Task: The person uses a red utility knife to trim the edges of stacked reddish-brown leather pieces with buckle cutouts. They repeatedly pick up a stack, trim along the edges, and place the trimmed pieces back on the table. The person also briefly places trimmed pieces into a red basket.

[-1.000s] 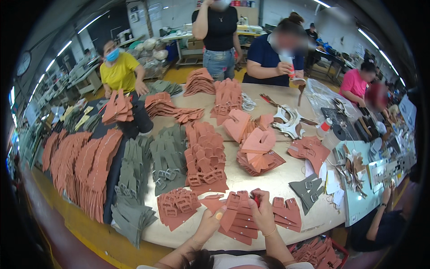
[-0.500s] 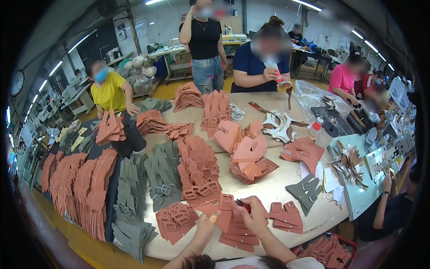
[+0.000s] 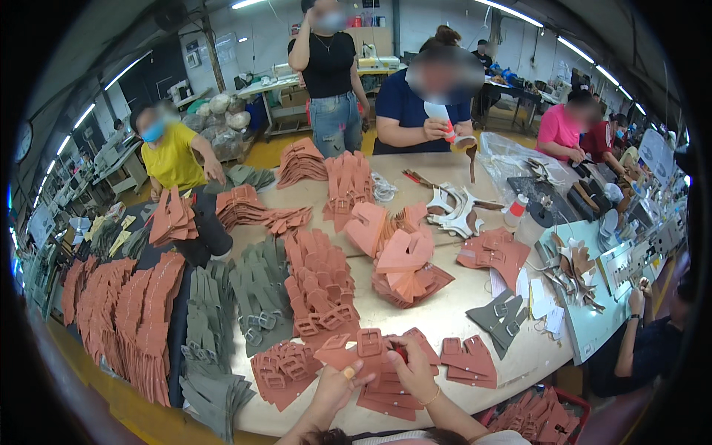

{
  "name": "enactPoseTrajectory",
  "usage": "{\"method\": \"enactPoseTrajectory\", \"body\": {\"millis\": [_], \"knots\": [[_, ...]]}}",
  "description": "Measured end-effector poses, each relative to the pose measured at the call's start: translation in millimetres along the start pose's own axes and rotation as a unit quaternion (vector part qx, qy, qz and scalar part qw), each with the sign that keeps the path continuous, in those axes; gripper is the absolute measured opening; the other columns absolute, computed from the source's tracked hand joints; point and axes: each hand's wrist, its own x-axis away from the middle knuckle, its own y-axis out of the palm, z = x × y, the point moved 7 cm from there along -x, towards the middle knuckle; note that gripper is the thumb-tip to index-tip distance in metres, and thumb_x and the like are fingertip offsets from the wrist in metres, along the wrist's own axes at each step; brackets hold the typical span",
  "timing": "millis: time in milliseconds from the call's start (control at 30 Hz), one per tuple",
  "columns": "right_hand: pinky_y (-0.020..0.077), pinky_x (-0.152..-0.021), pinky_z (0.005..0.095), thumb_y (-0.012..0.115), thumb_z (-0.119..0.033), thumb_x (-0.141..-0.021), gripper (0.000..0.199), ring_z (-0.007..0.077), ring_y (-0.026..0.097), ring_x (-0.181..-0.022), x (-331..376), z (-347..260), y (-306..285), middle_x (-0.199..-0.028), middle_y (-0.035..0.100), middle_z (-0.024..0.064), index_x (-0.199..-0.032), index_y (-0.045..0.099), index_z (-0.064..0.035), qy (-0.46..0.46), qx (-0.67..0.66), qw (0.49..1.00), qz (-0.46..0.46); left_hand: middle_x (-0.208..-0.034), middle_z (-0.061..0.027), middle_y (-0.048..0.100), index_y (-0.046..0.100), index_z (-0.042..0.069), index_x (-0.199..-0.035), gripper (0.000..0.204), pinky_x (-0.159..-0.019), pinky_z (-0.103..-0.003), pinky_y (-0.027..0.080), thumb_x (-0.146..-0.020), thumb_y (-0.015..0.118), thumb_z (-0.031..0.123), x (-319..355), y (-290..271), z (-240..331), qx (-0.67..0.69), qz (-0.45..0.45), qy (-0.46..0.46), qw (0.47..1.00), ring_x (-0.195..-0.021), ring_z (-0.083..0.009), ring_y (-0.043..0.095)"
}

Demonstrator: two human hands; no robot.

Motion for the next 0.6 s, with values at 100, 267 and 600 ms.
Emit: {"method": "enactPoseTrajectory", "body": {"millis": [100, 267, 600], "knots": [[0.0453, -0.079, 0.0341, 0.063, -0.020, -0.089, 0.029, 0.0271, 0.057, -0.087, -2.6, -1.6, -0.8, -0.095, 0.057, 0.0138, -0.110, 0.056, -0.0006, 0.006, 0.005, 1.000, -0.005, -0.122, -0.0120, 0.057, 0.044, 0.002, -0.128, 0.037, -0.081, -0.036, 0.059, -0.093, 0.057, 0.008, 0.9, 9.2, 8.3, 0.039, -0.035, 0.022, 0.998, -0.104, -0.0216, 0.062], [0.0461, -0.075, 0.0323, 0.068, -0.021, -0.086, 0.029, 0.0250, 0.058, -0.083, -8.0, -23.2, 3.1, -0.090, 0.058, 0.0121, -0.106, 0.061, -0.0014, -0.026, 0.014, 0.999, -0.028, -0.117, -0.0120, 0.061, 0.046, 0.002, -0.128, 0.041, -0.078, -0.036, 0.059, -0.091, 0.061, 0.010, 2.1, 12.1, 14.8, 0.097, -0.033, 0.012, 0.995, -0.100, -0.0216, 0.064], [0.0454, -0.072, 0.0305, 0.072, -0.016, -0.082, 0.031, 0.0208, 0.055, -0.077, -11.1, -26.1, 3.7, -0.088, 0.056, 0.0099, -0.107, 0.062, -0.0018, -0.037, 0.051, 0.998, -0.009, -0.109, -0.0134, 0.065, 0.050, -0.001, -0.123, 0.040, -0.062, -0.028, 0.061, -0.087, 0.065, 0.008, 2.8, 7.6, 31.2, -0.037, 0.009, 0.097, 0.995, -0.086, -0.0203, 0.069]]}}
